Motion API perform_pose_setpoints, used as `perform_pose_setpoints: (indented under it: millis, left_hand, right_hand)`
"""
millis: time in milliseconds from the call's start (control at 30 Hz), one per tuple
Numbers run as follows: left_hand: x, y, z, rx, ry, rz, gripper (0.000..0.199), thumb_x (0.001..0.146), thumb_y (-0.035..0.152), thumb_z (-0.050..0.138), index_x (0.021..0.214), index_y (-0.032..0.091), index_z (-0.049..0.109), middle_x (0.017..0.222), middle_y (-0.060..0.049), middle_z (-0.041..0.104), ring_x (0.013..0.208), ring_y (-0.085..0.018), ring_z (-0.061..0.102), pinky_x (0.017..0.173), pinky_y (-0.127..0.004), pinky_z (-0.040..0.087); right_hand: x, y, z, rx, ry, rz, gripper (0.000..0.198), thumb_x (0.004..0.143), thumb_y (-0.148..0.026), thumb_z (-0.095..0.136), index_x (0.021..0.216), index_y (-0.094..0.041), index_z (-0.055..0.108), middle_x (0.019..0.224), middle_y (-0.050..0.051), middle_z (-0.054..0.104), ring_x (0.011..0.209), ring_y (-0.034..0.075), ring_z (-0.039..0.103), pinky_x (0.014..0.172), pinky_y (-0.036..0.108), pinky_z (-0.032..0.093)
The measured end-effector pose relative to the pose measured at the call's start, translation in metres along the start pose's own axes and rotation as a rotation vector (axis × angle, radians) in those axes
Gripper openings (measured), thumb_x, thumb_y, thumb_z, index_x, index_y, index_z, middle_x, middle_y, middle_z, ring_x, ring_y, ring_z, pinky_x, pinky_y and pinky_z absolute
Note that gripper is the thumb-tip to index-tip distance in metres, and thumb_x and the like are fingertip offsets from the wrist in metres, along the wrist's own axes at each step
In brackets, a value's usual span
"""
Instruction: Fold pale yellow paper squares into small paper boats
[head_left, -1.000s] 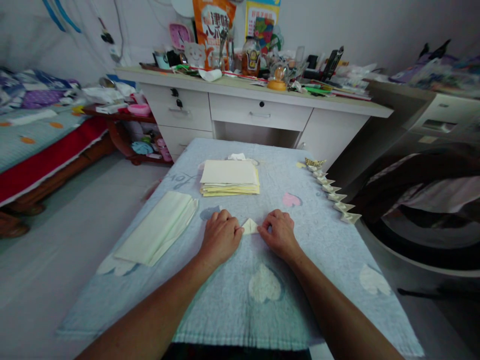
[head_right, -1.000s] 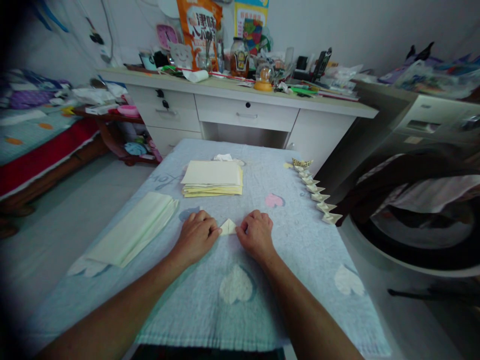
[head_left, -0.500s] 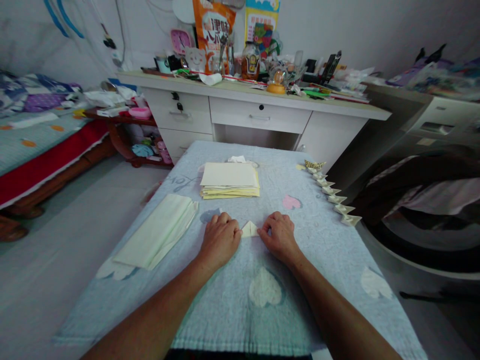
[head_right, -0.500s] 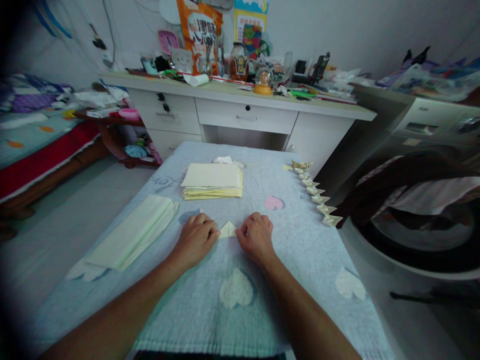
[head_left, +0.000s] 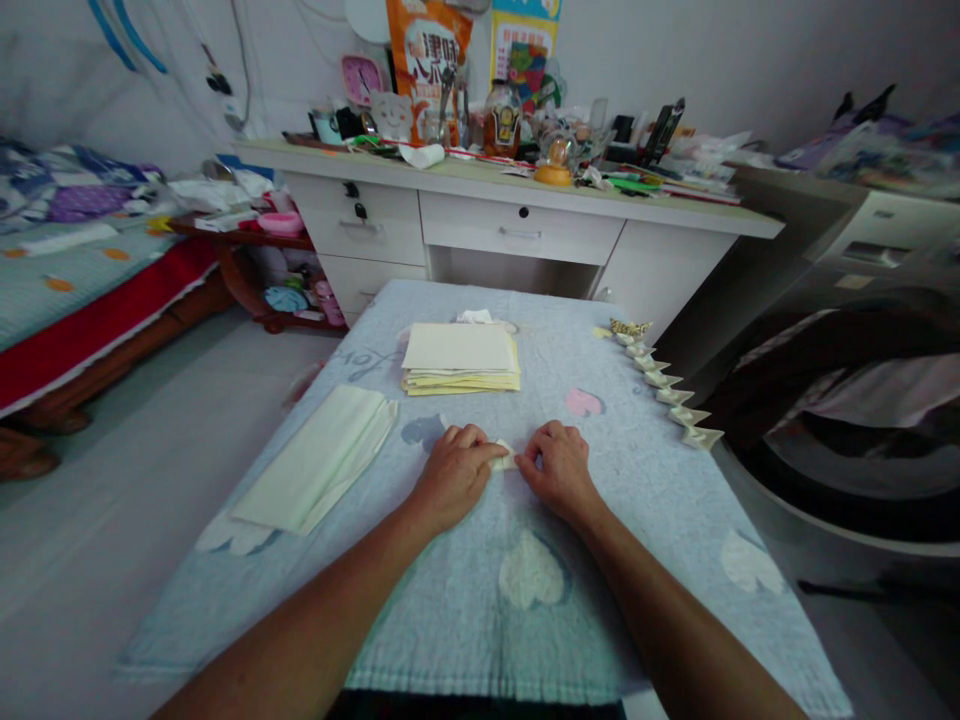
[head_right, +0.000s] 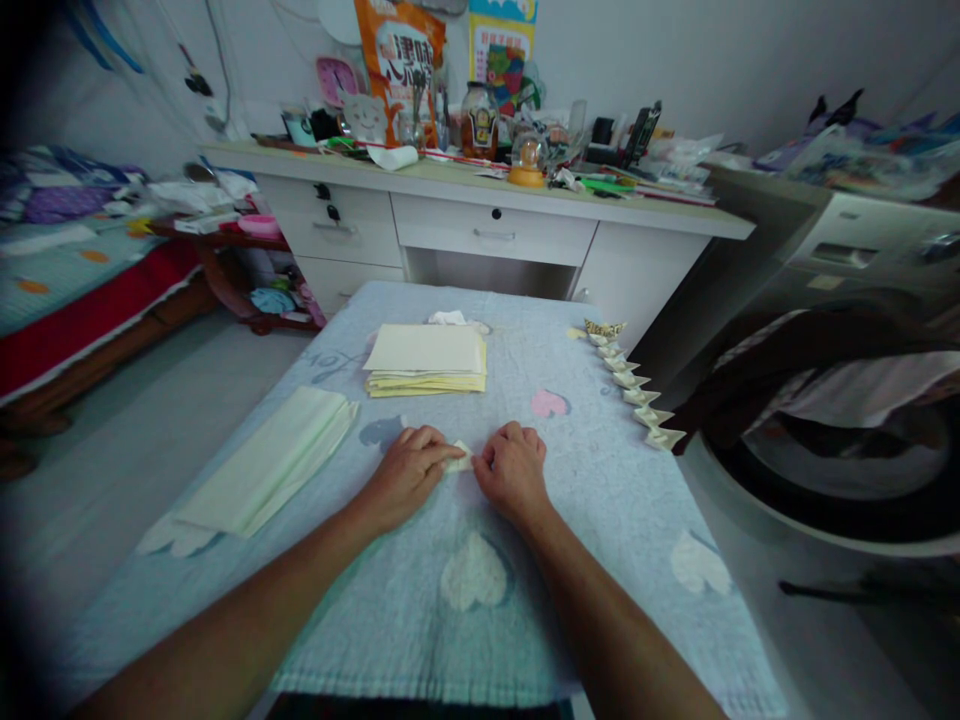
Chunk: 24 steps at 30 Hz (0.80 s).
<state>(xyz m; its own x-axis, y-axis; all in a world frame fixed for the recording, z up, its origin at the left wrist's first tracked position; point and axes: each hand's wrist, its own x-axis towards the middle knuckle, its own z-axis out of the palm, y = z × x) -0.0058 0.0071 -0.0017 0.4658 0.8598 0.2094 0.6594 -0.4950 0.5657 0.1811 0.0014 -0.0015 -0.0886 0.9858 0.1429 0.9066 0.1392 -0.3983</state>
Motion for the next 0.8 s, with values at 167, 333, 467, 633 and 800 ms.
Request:
perform_pose_setpoints:
  millis: [167, 333, 467, 633, 800]
  left_hand:
    - [0.006, 0.002, 0.002, 0.016, 0.018, -0.048, 0.021, 0.088, 0.031, 0.056, 0.101, 0.028, 0.072, 0.090, -0.004, 0.059, 0.090, -0.020, 0.052, 0.083, -0.035, 0.040]
    - [0.007, 0.001, 0.003, 0.021, 0.012, -0.070, 0.019, 0.084, 0.029, 0.063, 0.100, 0.029, 0.073, 0.091, -0.003, 0.059, 0.092, -0.021, 0.054, 0.083, -0.034, 0.040]
    - [0.007, -0.001, 0.004, 0.027, 0.014, -0.074, 0.020, 0.083, 0.027, 0.064, 0.101, 0.029, 0.073, 0.091, -0.004, 0.059, 0.092, -0.021, 0.054, 0.083, -0.034, 0.040]
    - [0.007, -0.001, 0.005, 0.024, 0.002, -0.084, 0.021, 0.082, 0.027, 0.064, 0.101, 0.029, 0.073, 0.092, -0.003, 0.059, 0.092, -0.021, 0.054, 0.083, -0.034, 0.040]
    - [0.007, -0.001, 0.004, 0.029, -0.001, -0.091, 0.020, 0.083, 0.027, 0.064, 0.101, 0.028, 0.073, 0.091, -0.003, 0.059, 0.093, -0.020, 0.054, 0.084, -0.034, 0.040]
  right_hand:
    - [0.000, -0.001, -0.001, -0.016, -0.018, 0.016, 0.015, 0.080, -0.031, 0.065, 0.071, -0.019, 0.063, 0.092, 0.006, 0.055, 0.091, 0.023, 0.045, 0.080, 0.036, 0.030]
    - [0.001, -0.002, -0.003, -0.008, -0.044, 0.027, 0.016, 0.081, -0.033, 0.064, 0.073, -0.019, 0.064, 0.095, 0.007, 0.055, 0.093, 0.024, 0.044, 0.080, 0.037, 0.030]
    - [0.001, 0.000, -0.005, 0.008, -0.072, 0.027, 0.014, 0.084, -0.029, 0.060, 0.075, -0.020, 0.066, 0.097, 0.007, 0.055, 0.094, 0.023, 0.044, 0.081, 0.037, 0.030]
    - [0.000, 0.002, -0.008, -0.010, -0.106, 0.033, 0.013, 0.084, -0.027, 0.057, 0.076, -0.020, 0.065, 0.100, 0.006, 0.055, 0.095, 0.023, 0.044, 0.082, 0.036, 0.031]
    - [-0.002, 0.005, -0.012, -0.030, -0.076, 0.060, 0.009, 0.081, -0.029, 0.060, 0.080, -0.020, 0.062, 0.106, 0.006, 0.052, 0.099, 0.024, 0.044, 0.085, 0.037, 0.031]
